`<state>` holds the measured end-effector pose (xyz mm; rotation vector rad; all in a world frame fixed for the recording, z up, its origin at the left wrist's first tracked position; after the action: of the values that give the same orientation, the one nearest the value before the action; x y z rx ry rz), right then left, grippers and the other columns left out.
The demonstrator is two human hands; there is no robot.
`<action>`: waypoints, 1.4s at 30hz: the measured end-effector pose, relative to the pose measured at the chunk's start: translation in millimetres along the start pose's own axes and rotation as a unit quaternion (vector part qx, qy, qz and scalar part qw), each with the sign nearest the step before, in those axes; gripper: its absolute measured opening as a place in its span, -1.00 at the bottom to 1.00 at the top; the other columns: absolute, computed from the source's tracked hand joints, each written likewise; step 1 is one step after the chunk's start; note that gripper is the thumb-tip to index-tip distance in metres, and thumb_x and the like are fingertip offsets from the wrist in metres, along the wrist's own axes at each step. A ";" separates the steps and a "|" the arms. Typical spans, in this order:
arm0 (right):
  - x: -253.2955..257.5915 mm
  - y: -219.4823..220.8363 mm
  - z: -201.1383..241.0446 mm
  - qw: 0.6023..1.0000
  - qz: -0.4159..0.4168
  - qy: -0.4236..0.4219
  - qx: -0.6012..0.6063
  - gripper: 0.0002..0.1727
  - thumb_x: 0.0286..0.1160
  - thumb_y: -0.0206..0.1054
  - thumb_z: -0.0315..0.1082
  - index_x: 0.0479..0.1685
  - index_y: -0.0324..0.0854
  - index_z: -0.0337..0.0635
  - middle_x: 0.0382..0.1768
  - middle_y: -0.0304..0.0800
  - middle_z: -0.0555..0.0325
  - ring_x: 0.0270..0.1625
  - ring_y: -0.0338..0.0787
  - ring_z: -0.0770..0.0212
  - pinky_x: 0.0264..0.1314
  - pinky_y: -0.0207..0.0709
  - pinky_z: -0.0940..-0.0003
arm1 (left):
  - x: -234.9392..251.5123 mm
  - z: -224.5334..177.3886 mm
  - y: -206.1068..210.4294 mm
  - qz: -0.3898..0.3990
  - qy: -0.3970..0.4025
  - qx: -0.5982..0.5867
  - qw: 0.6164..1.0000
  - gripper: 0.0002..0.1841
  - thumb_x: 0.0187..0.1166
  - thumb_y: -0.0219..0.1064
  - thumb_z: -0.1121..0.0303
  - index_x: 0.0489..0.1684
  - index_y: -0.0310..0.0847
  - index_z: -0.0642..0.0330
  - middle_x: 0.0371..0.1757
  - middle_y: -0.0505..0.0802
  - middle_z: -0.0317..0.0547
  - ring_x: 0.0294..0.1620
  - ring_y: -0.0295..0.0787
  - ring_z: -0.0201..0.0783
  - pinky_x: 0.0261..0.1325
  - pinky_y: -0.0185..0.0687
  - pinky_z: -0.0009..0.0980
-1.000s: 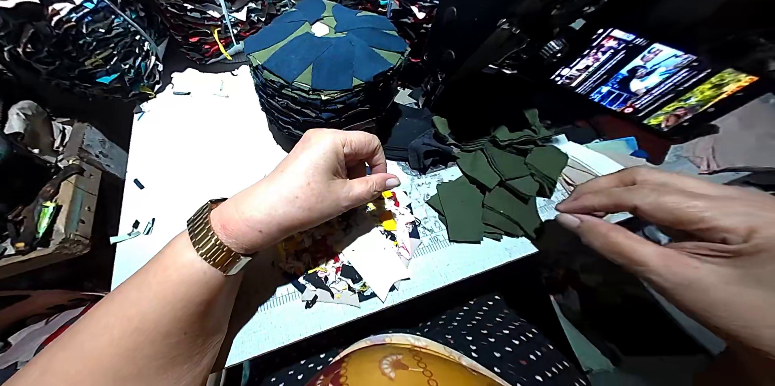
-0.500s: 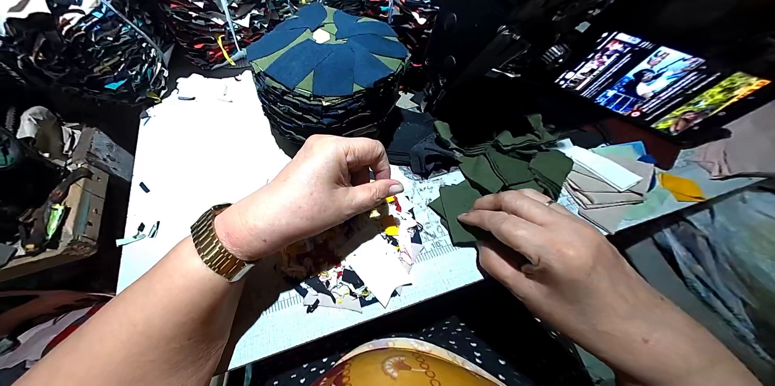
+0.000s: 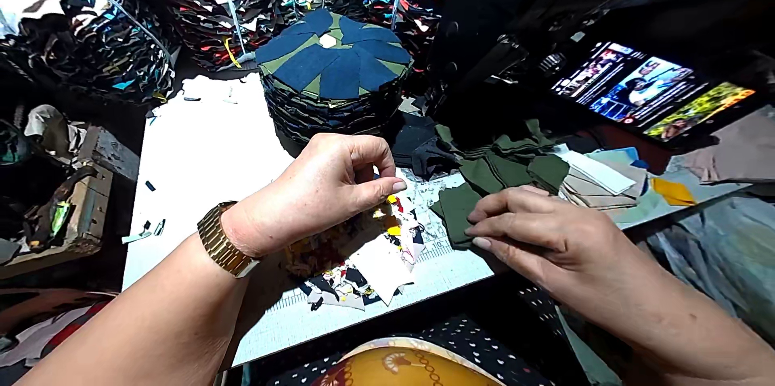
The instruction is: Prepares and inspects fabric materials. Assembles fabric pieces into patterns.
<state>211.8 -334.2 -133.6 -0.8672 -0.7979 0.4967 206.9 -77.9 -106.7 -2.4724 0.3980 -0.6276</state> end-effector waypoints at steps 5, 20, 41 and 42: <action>-2.5 -2.2 -1.4 1.000 0.003 0.011 -0.001 -0.81 0.40 0.37 -0.15 -0.35 0.91 0.13 -0.06 0.80 0.40 0.03 0.75 0.46 0.00 0.67 0.56 | -0.1 -2.0 0.1 0.000 -0.001 0.001 1.000 -0.89 0.59 0.44 0.38 -0.30 0.75 0.21 -0.61 0.66 -0.37 -0.62 0.49 -0.61 -0.56 0.37 -0.71; 3.0 -0.5 3.3 0.999 -0.037 0.016 -0.016 -0.83 0.40 0.27 -0.29 -0.30 0.81 0.00 -0.23 0.82 0.38 -0.07 0.78 0.47 0.01 0.68 0.54 | -1.2 -6.9 9.9 0.012 0.021 0.003 1.000 -0.90 0.59 0.45 0.38 -0.22 0.78 0.22 -0.62 0.66 -0.37 -0.63 0.46 -0.61 -0.57 0.35 -0.70; 32.9 -24.6 10.6 0.982 -0.170 0.003 0.079 -0.80 0.41 0.40 -0.36 -0.10 0.81 -0.23 0.02 0.74 0.18 0.12 0.73 0.38 0.17 0.65 0.53 | -0.4 -8.5 10.9 -0.056 0.035 -0.017 0.998 -0.71 0.45 0.58 0.30 0.04 0.82 0.24 -0.06 0.79 -0.25 -0.17 0.67 -0.55 -0.20 0.58 -0.69; 35.4 -25.4 16.2 0.981 -0.165 -0.003 0.098 -0.84 0.41 0.42 -0.39 -0.12 0.81 -0.20 0.00 0.75 0.22 0.10 0.74 0.39 0.15 0.67 0.53 | 0.0 -9.6 10.7 -0.058 0.036 -0.033 0.997 -0.62 0.37 0.64 0.27 0.10 0.80 0.25 0.05 0.80 -0.21 -0.02 0.73 -0.51 -0.07 0.69 -0.66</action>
<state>222.7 -317.0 -91.8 -0.5374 -0.8630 0.2787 200.4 -90.8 -105.8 -2.5557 0.3090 -0.7634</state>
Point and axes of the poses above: each hand's wrist, its own x-axis towards the middle knuckle, its own y-axis out of the palm, z = x × y, the point moved 5 cm from there along x, towards the middle knuckle
